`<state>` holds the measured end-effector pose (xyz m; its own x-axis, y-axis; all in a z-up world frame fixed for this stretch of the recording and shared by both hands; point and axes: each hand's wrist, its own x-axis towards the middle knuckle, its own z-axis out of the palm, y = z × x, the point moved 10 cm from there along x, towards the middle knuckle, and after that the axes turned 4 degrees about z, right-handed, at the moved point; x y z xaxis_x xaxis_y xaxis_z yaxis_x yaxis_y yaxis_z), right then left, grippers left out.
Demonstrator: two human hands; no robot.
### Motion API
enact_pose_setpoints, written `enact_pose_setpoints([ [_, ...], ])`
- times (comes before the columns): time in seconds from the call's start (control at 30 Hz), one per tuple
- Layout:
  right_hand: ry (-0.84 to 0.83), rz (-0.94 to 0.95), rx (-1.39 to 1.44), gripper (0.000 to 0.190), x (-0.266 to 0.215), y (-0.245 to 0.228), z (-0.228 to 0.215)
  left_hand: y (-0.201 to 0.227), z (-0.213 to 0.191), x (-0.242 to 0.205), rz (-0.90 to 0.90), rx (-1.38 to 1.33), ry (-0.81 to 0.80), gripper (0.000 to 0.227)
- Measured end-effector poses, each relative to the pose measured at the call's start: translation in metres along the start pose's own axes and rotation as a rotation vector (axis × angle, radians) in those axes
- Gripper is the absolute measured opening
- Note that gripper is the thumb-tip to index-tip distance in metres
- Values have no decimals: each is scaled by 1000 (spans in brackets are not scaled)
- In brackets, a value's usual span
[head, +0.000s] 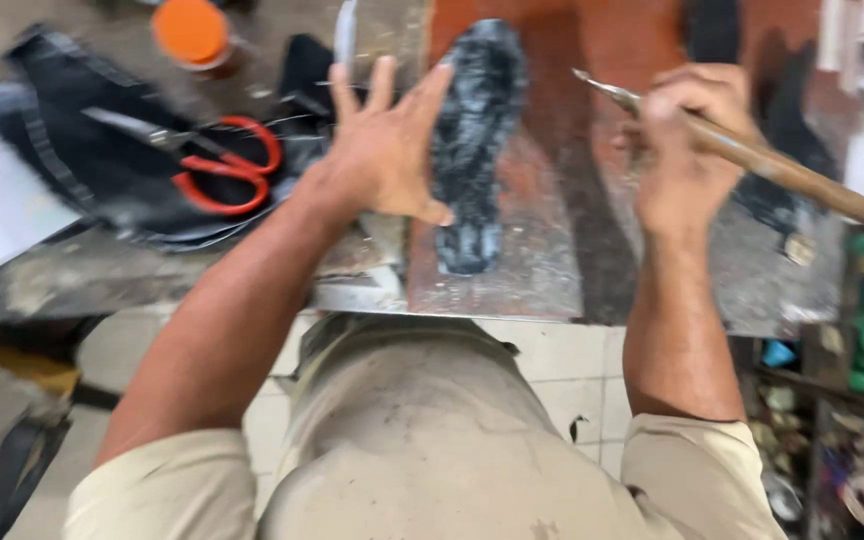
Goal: The person applies glue to the sole of a pink high-heeled shoe using a brush. They then move to a workbench and apply glue to black shoe insoles and the bottom of a black shoe sole.
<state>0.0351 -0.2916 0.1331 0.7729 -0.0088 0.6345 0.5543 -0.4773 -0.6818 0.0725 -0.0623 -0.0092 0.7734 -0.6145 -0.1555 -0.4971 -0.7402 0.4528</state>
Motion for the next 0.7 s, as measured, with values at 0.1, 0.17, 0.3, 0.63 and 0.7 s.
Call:
enact_pose_setpoints([
  [0.1, -8, 21, -1, 47, 3, 6, -99, -2, 2, 1, -7, -30, -5, 157],
  [0.17, -122, 89, -93, 16, 5, 27, -155, -6, 3, -1, -19, -78, -17, 157],
  [0.3, -173, 257, -156, 16, 0, 53, -174, 0, -1, 0, -48, -71, -66, 157],
  [0.63, -397, 442, -417, 6, -13, 81, -96, 0, 2, -2, -157, -27, -180, 156],
  [0.7, -366, 507, -551, 13, -13, 83, -98, 0, 2, -1, -166, -23, -187, 156],
])
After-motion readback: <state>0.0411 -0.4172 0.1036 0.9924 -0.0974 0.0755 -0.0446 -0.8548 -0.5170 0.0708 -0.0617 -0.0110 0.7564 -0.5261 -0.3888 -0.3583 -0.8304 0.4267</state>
